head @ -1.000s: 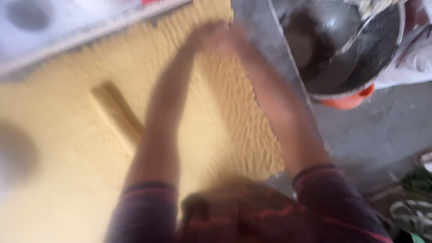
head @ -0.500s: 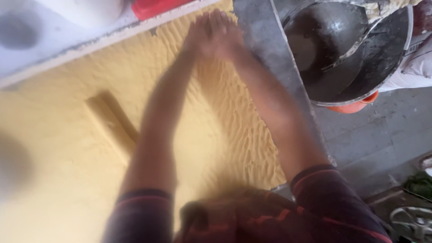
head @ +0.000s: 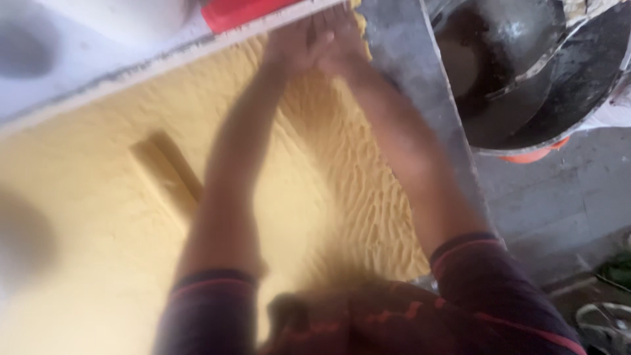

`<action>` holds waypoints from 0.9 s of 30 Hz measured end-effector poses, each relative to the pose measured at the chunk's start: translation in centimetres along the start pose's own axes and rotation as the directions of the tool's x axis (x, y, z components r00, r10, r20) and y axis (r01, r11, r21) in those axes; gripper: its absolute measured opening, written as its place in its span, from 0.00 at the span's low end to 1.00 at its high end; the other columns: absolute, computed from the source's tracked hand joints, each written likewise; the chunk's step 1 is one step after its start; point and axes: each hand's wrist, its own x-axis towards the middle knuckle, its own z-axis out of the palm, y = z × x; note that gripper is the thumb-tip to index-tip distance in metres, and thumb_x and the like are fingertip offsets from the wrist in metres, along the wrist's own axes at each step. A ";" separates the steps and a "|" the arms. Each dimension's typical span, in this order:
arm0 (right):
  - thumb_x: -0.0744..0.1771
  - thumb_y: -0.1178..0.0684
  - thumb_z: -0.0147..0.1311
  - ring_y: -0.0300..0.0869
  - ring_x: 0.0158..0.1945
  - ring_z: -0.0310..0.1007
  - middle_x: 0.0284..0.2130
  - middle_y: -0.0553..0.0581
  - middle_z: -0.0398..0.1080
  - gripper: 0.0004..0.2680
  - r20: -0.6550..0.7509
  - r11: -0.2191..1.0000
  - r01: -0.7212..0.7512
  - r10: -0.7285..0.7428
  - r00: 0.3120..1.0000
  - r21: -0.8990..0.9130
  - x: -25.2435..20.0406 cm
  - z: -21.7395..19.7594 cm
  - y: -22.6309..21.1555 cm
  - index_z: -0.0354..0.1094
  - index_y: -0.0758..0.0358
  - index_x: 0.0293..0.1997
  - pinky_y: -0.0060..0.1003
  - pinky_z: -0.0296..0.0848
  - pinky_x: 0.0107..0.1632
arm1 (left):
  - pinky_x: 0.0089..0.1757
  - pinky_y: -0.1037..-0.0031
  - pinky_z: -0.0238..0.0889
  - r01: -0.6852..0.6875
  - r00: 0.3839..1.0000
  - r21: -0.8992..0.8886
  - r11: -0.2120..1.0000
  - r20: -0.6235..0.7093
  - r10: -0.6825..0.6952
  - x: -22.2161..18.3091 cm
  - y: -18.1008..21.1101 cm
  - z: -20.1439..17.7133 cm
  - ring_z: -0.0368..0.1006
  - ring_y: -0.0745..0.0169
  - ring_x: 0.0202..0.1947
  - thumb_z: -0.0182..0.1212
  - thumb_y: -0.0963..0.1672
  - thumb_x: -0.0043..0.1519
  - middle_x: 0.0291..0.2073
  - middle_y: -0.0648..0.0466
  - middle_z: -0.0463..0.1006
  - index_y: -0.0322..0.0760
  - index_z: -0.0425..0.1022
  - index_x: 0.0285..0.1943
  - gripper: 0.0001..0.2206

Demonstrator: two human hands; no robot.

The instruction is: The person prepares dough by spreading it across a workspace with their hands and rolling portions of it into long cylinders.

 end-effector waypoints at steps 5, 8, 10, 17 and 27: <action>0.66 0.38 0.53 0.55 0.64 0.69 0.59 0.62 0.72 0.20 0.754 0.938 -0.299 0.069 0.653 0.173 3.8 -2.5 0.0 0.69 0.55 0.64 0.54 0.65 0.68 | 0.64 0.58 0.61 0.271 0.938 -0.125 0.954 0.256 -0.232 0.2 -0.4 -0.8 0.71 0.47 0.66 0.44 0.60 0.67 0.64 0.48 0.77 0.44 0.73 0.66 0.28; 0.65 0.33 0.54 0.62 0.74 0.50 0.69 0.66 0.58 0.29 0.531 0.919 -0.291 0.112 0.840 0.267 2.4 -3.8 -2.9 0.55 0.57 0.71 0.56 0.47 0.74 | 0.62 0.51 0.55 0.016 0.999 0.014 1.000 0.038 -0.016 -3.9 -1.4 -1.3 0.64 0.36 0.65 0.51 0.60 0.66 0.65 0.38 0.71 0.35 0.67 0.71 0.33; 0.67 0.35 0.54 0.72 0.74 0.37 0.71 0.77 0.48 0.34 0.306 0.963 -0.118 0.039 0.951 0.244 0.9 -3.7 -4.5 0.44 0.68 0.76 0.64 0.33 0.72 | 0.62 0.48 0.51 -0.113 0.992 0.064 0.991 -0.055 0.117 -5.5 -1.5 -1.1 0.59 0.31 0.66 0.55 0.60 0.67 0.67 0.32 0.67 0.31 0.62 0.74 0.36; 0.70 0.38 0.46 0.61 0.80 0.32 0.77 0.70 0.39 0.31 0.493 0.937 -0.258 0.113 0.862 0.237 0.6 -2.7 -8.2 0.40 0.66 0.79 0.63 0.31 0.77 | 0.66 0.51 0.49 0.152 0.987 -0.099 0.983 0.070 -0.145 -9.5 -0.7 -5.8 0.58 0.36 0.70 0.51 0.61 0.68 0.69 0.35 0.66 0.31 0.61 0.76 0.37; 0.68 0.35 0.48 0.54 0.80 0.29 0.78 0.63 0.36 0.32 0.620 0.927 -0.253 0.028 0.784 0.278 -4.9 -10.3 -13.3 0.41 0.64 0.78 0.63 0.30 0.76 | 0.67 0.49 0.33 0.047 0.996 0.234 0.971 0.065 -0.064 -14.3 0.6 -6.2 0.41 0.38 0.76 0.55 0.61 0.58 0.77 0.35 0.49 0.28 0.44 0.78 0.48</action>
